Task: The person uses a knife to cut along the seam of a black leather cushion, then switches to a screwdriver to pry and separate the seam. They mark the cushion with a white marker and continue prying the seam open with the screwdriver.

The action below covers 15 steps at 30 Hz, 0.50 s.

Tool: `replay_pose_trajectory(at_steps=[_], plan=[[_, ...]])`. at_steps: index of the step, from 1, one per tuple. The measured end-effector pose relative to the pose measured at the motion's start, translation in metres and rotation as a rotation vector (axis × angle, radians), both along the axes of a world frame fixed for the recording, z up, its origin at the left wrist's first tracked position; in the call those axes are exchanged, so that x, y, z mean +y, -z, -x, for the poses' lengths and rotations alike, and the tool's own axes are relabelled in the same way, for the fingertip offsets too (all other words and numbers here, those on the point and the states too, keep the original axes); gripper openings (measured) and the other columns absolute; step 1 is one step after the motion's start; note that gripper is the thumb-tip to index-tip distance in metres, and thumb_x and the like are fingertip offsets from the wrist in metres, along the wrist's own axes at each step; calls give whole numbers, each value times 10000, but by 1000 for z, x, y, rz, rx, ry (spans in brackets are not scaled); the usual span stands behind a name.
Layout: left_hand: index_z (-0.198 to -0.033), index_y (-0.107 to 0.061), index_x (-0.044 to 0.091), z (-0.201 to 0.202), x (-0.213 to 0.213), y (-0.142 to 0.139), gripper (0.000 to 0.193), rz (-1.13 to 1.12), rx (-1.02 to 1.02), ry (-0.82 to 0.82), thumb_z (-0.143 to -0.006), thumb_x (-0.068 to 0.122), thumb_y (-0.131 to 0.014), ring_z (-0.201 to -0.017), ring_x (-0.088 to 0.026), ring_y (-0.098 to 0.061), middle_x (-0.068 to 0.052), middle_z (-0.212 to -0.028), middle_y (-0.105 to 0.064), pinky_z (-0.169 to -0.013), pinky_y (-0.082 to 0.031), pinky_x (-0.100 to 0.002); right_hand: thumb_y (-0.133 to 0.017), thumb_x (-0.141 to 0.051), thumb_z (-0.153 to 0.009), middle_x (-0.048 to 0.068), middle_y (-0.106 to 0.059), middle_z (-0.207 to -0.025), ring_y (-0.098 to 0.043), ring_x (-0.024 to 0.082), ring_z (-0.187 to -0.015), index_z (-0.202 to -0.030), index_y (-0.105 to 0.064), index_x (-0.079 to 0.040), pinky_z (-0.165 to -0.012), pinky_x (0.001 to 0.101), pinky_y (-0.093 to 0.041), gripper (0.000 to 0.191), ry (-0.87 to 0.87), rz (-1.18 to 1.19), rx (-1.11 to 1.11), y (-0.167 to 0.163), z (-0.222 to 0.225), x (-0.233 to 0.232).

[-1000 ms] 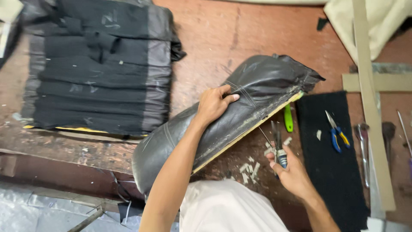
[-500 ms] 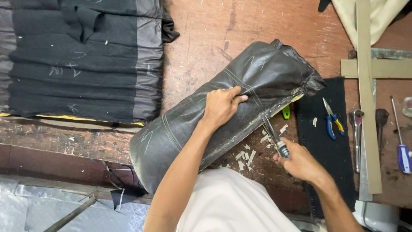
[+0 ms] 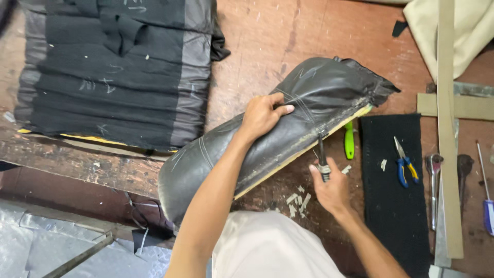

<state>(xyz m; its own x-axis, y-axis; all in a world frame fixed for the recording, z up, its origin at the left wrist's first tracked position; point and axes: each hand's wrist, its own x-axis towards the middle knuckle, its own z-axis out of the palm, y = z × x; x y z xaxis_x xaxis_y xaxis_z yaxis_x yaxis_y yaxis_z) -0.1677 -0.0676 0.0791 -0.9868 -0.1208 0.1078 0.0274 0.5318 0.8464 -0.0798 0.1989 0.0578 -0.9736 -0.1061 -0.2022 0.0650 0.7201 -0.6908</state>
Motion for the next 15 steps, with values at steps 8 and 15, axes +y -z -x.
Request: replay_pose_trajectory(at_steps=[8, 15], plan=[[-849, -731, 76, 25, -33, 16, 307, -96, -57, -33, -827, 377, -787, -630, -243, -684, -127, -692, -706, -621, -504, -388, -702, -107, -961, 161, -682, -752, -672, 297, -640, -1155, -621, -17, -589, 425, -494, 229, -97, 145, 425, 41, 50, -33], [-815, -735, 57, 39, -53, 22, 307, -226, -88, 40, -842, 355, -804, -653, -178, -660, -109, -691, -710, -613, -509, -347, -678, -57, -984, 155, -709, -928, -711, 243, -787, -1189, -576, 15, -666, 368, -547, 240, -131, 309, 681, 58, 62, -56]])
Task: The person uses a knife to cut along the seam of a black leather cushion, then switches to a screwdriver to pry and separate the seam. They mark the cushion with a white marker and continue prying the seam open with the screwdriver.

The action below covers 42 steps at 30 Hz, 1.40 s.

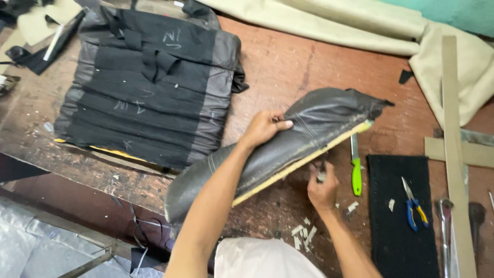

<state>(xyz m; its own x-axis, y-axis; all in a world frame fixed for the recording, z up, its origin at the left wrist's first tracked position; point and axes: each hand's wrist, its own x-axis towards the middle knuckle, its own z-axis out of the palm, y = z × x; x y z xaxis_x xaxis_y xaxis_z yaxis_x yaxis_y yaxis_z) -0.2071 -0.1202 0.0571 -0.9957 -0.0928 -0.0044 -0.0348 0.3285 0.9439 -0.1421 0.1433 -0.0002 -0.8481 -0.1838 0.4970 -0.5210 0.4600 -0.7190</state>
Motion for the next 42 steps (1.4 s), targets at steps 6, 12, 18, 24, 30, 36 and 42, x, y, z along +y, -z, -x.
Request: replay_pose_trajectory(at_steps=[6, 12, 18, 24, 30, 36, 42], plan=[[-852, -720, 92, -22, 25, -14, 312, 249, 58, -70, -848, 398, -783, -656, -317, -676, -176, -693, -671, -628, -496, -432, -658, -84, -1102, 53, -613, -901, -619, 146, -757, -1264, -504, -45, -705, 300, -561, 227, 107, 550, -399, -19, -12, 20], [-817, -673, 97, -49, 65, -22, 305, 370, 174, -63, -900, 383, -743, -681, -392, -656, -170, -672, -652, -607, -482, -498, -627, -25, -910, 56, -712, -953, -707, 174, -809, -1332, -513, -111, -699, 315, -528, 445, 266, 230, -1277, -64, -41, 87], [-819, -602, 87, -67, 94, -9, 311, 414, 310, -40, -928, 353, -719, -667, -353, -684, -129, -741, -671, -564, -488, -486, -705, -28, -864, 19, -717, -904, -658, 103, -813, -1316, -603, -66, -725, 241, -507, 465, -2, 72, -1074, -57, -71, 113], [-806, -582, 87, -73, 106, -2, 301, 512, 355, -39, -933, 323, -718, -683, -374, -679, -145, -734, -657, -580, -516, -497, -708, -62, -873, 19, -693, -850, -609, 110, -724, -1290, -643, -102, -617, 286, -482, 424, 4, -106, -1129, -54, -74, 118], [-813, -590, 84, -75, 107, 2, 292, 508, 386, -48, -930, 320, -716, -683, -376, -674, -151, -730, -647, -580, -519, -486, -702, -92, -892, 33, -683, -803, -574, 144, -666, -1298, -660, -117, -572, 321, -456, 409, 13, -191, -1214, -57, -68, 114], [-819, -599, 83, -77, 111, 1, 280, 560, 384, -43, -928, 313, -715, -690, -376, -675, -157, -760, -662, -578, -516, -492, -687, -79, -898, 100, -710, -775, -620, 168, -680, -1284, -642, -78, -595, 344, -469, 389, -8, -255, -1290, -75, -49, 112], [-828, -598, 82, -76, 109, 3, 287, 526, 373, -37, -938, 323, -707, -713, -366, -676, -157, -781, -664, -604, -517, -482, -664, -26, -888, 115, -699, -803, -713, 201, -749, -1303, -627, -69, -643, 369, -512, 418, -12, -351, -1359, -84, -42, 120]])
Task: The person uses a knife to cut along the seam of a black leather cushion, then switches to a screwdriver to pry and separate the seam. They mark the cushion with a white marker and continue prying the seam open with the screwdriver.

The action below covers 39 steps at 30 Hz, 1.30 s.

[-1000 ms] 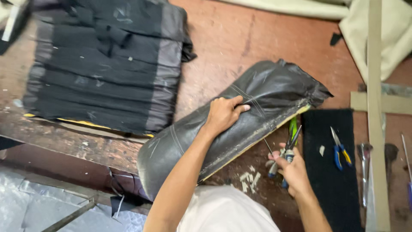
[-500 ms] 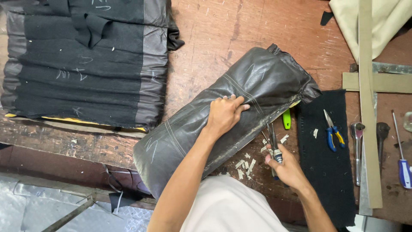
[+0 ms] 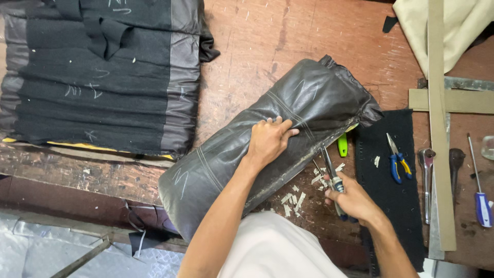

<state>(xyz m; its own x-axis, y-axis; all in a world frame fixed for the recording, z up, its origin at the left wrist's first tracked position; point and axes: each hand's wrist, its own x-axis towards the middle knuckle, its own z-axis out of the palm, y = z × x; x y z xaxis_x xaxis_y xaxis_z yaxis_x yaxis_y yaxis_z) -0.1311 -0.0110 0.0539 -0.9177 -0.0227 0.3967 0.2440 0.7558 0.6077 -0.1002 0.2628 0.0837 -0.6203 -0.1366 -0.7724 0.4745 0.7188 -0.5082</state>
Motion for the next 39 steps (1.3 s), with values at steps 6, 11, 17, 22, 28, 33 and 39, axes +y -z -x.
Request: replay_pose_trajectory(at_steps=[6, 11, 17, 22, 28, 33, 39], plan=[[-849, -631, 90, -5, 5, 0, 238, 45, 5, -3, -930, 297, -716, -758, -357, -666, -145, -814, -669, -650, -503, -477, -708, -53, -830, 147, -713, -895, -692, 273, -832, -1351, -617, -86, -758, 407, -548, 530, -372, -192, 313, 22, 0, 18], [-840, -622, 94, -5, 11, -6, 243, 92, 13, -19, -923, 301, -717, -787, -356, -643, -148, -875, -666, -665, -493, -473, -675, -24, -828, 150, -768, -850, -759, 251, -793, -1265, -606, -22, -733, 386, -585, 442, -259, -91, 223, 39, -7, 21], [-822, -623, 96, -7, 12, 0, 249, 111, -50, -10, -926, 298, -723, -776, -360, -645, -145, -887, -681, -642, -482, -475, -628, -13, -865, 88, -724, -784, -731, 187, -719, -1245, -638, -62, -663, 354, -574, 383, 2, 95, 146, 45, -20, 19], [-842, -619, 89, -8, 13, 6, 254, 110, -18, -6, -935, 302, -721, -808, -353, -662, -159, -965, -705, -672, -501, -467, -634, -21, -882, 63, -720, -765, -699, 166, -718, -1244, -652, -73, -656, 336, -545, 367, -52, 91, 160, 39, -22, 14], [-840, -622, 77, -7, 14, 3, 271, 123, 26, -19, -926, 311, -727, -830, -361, -673, -186, -991, -713, -693, -518, -463, -610, -8, -894, 72, -731, -803, -736, 171, -749, -1289, -625, -76, -682, 324, -562, 402, -43, 41, 107, 25, -16, 5], [-835, -623, 74, -10, 17, 5, 264, 103, 10, -8, -926, 299, -726, -818, -356, -674, -184, -992, -718, -693, -516, -456, -551, 79, -869, 121, -725, -849, -726, 198, -734, -1346, -583, -54, -686, 344, -584, 496, 6, 50, -14, 25, -10, 5], [-853, -632, 84, -12, 18, 7, 235, 96, 10, 11, -945, 280, -723, -841, -359, -674, -169, -984, -712, -718, -509, -457, -530, 107, -842, 123, -737, -788, -705, 205, -649, -1347, -585, -17, -603, 358, -575, 523, 22, 70, -34, 28, 8, -2]])
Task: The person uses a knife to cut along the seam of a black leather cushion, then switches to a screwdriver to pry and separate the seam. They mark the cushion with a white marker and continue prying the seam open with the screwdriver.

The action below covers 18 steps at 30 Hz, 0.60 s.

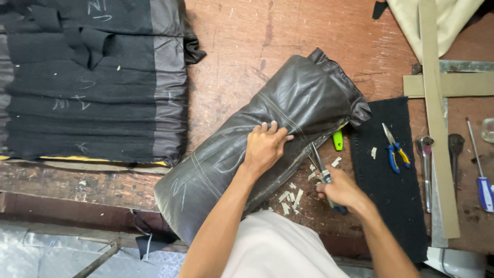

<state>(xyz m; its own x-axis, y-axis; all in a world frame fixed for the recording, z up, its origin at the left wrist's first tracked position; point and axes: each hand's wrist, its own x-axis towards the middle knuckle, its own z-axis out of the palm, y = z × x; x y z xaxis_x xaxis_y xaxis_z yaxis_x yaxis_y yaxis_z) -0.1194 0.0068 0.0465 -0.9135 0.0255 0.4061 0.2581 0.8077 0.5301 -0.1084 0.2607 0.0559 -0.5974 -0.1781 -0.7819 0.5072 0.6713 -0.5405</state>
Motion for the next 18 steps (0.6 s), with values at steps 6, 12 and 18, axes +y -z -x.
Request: replay_pose_trajectory(at_steps=[6, 12, 18], plan=[[-863, -644, 82, 0, -5, 1, 222, 4, -48, 7, -934, 275, -725, -831, -367, -670, -185, -967, -709, -728, -502, -467, -696, -19, -807, 118, -718, -711, -729, 215, -629, -1314, -632, -67, -595, 386, -532, 512, -263, -223, 83, -14, 9, 13], [-877, -642, 81, -3, 4, 11, 222, 61, -2, 5, -952, 283, -698, -880, -408, -679, -252, -1085, -716, -753, -502, -480, -696, -3, -793, 151, -723, -769, -734, 223, -649, -1278, -639, -37, -600, 401, -549, 489, -271, -188, 55, 7, 2, 23], [-913, -651, 77, -8, 9, 30, 229, 131, 32, -3, -959, 300, -679, -1026, -488, -679, -300, -1155, -703, -886, -518, -536, -569, 80, -814, 190, -780, -830, -777, 260, -686, -1427, -459, 2, -630, 390, -586, 628, -116, -141, 23, 27, -4, 23]])
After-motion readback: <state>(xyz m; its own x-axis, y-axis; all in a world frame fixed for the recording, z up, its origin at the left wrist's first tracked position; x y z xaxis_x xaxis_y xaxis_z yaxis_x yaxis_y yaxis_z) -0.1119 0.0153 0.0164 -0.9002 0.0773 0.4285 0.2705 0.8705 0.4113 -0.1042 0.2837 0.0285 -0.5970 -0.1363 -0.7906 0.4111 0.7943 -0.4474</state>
